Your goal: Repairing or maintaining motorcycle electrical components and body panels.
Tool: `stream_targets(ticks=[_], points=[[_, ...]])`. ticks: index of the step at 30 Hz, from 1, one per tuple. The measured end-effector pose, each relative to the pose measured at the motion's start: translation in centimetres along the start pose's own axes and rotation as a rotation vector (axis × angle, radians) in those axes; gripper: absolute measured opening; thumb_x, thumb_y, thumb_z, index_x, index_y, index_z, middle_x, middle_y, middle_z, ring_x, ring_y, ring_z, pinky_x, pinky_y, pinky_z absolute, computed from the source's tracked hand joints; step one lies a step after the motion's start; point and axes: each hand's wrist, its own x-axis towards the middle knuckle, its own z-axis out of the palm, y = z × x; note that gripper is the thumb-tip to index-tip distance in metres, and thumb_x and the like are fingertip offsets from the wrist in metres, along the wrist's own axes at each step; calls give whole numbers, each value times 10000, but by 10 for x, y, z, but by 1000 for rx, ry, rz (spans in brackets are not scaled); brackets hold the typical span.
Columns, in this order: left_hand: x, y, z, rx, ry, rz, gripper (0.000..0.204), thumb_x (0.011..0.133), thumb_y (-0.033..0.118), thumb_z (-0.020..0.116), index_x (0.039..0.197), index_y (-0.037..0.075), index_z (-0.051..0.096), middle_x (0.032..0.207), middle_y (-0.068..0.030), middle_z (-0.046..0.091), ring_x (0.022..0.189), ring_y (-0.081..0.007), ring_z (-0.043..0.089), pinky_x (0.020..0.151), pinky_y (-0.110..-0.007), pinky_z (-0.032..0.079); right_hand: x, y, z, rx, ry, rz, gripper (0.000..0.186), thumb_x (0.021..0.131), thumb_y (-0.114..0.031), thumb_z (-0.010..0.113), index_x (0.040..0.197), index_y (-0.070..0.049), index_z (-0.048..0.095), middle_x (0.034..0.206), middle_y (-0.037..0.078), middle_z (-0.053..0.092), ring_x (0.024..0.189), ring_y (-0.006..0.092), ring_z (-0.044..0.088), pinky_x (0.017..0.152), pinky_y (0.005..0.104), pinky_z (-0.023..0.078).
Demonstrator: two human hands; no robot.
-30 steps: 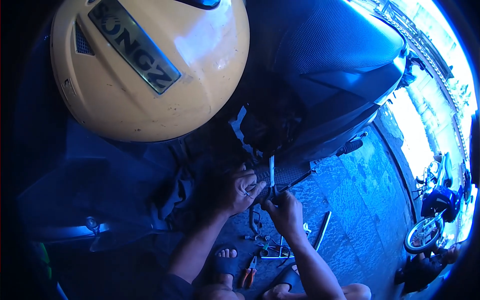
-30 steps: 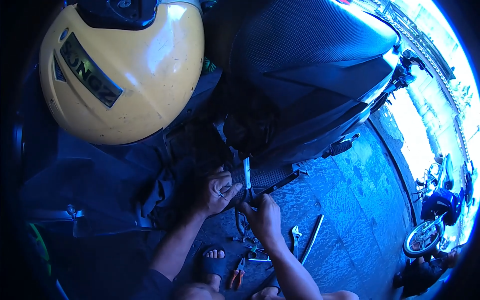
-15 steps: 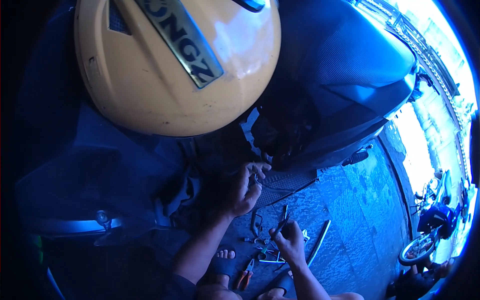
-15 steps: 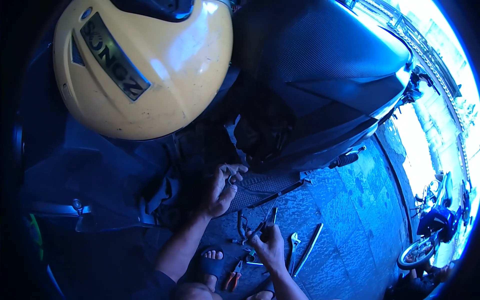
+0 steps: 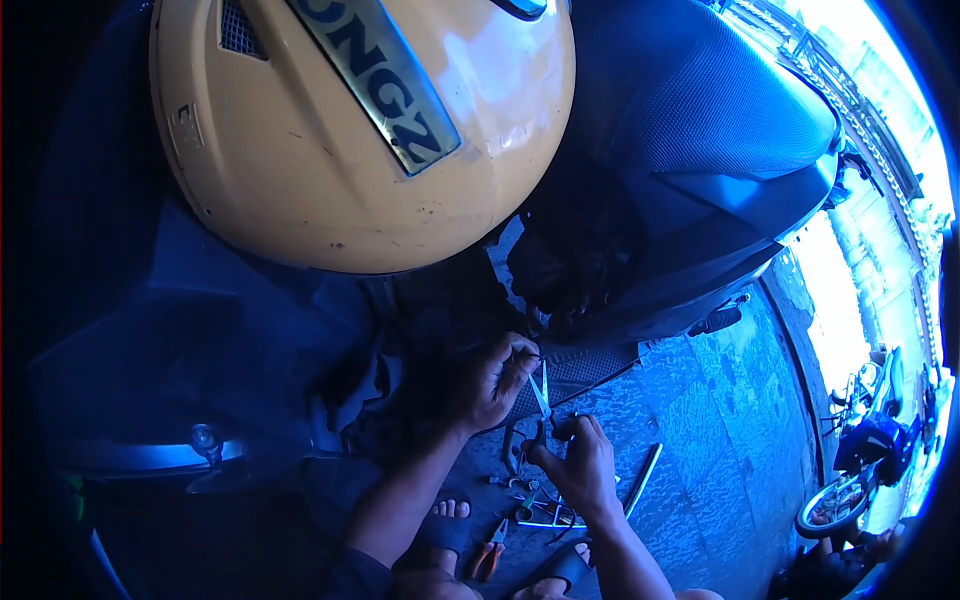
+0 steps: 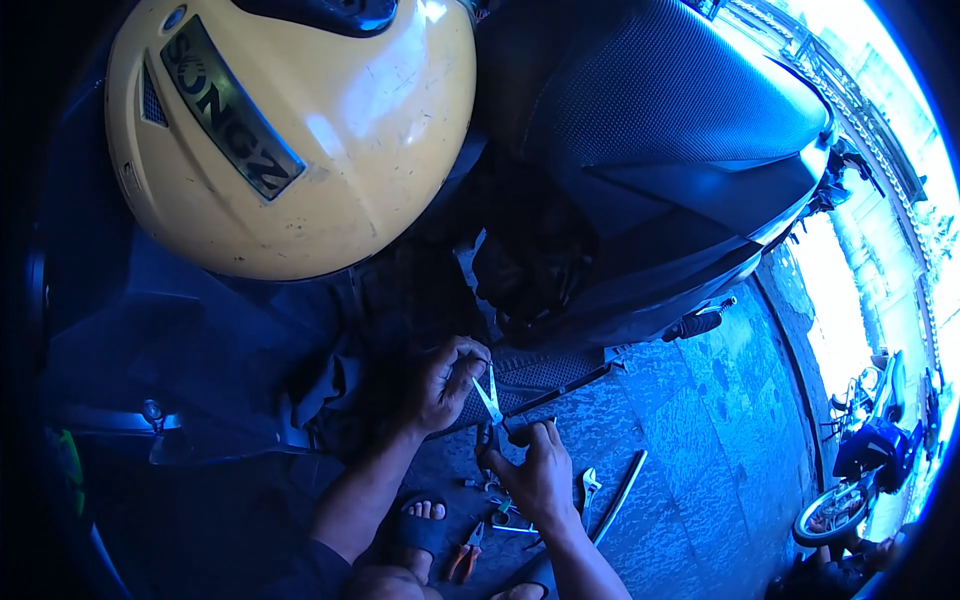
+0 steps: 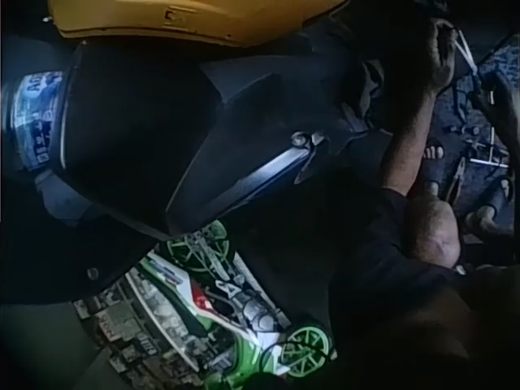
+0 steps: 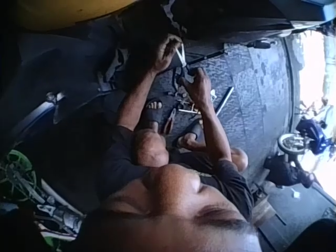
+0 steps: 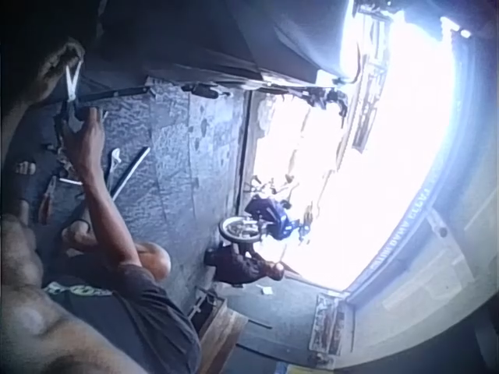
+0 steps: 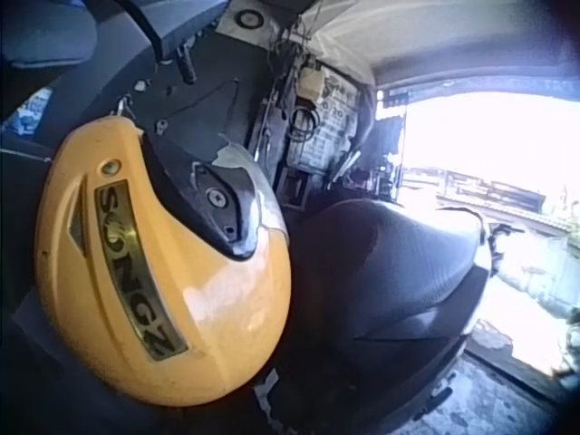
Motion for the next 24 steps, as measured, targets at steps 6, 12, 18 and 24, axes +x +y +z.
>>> stream_targets(ticks=[6, 12, 18, 24], points=[[-1, -1, 3, 87, 51, 71, 97, 982, 160, 637, 1025, 75, 618, 872, -85, 659, 777, -215, 663, 676, -331, 510, 12, -2, -7, 34, 1, 13, 407, 721, -264, 895, 861, 14, 633, 836, 132, 635, 715, 270, 635, 648, 390, 498], [3, 6, 1, 142, 15, 128, 101, 909, 118, 712, 976, 75, 651, 861, -74, 629, 791, -244, 640, 681, -352, 501, 17, 1, -14, 42, 18, -21, 355, 731, -240, 885, 812, -1, 635, 789, 133, 654, 707, 261, 648, 649, 386, 498], [3, 8, 0, 137, 9, 130, 62, 907, 82, 689, 899, 26, 664, 855, -83, 641, 786, -232, 637, 702, -334, 494, 22, -4, -22, 10, -58, 44, 372, 730, -279, 886, 816, -5, 650, 789, 127, 660, 721, 272, 649, 674, 393, 501], [3, 9, -2, 153, -15, 103, 65, 900, 95, 672, 873, 44, 643, 835, -73, 606, 804, -260, 618, 702, -368, 485, 31, -9, -30, -67, -117, 28, 437, 740, -343, 881, 858, 14, 661, 870, 146, 654, 807, 288, 651, 728, 402, 502]])
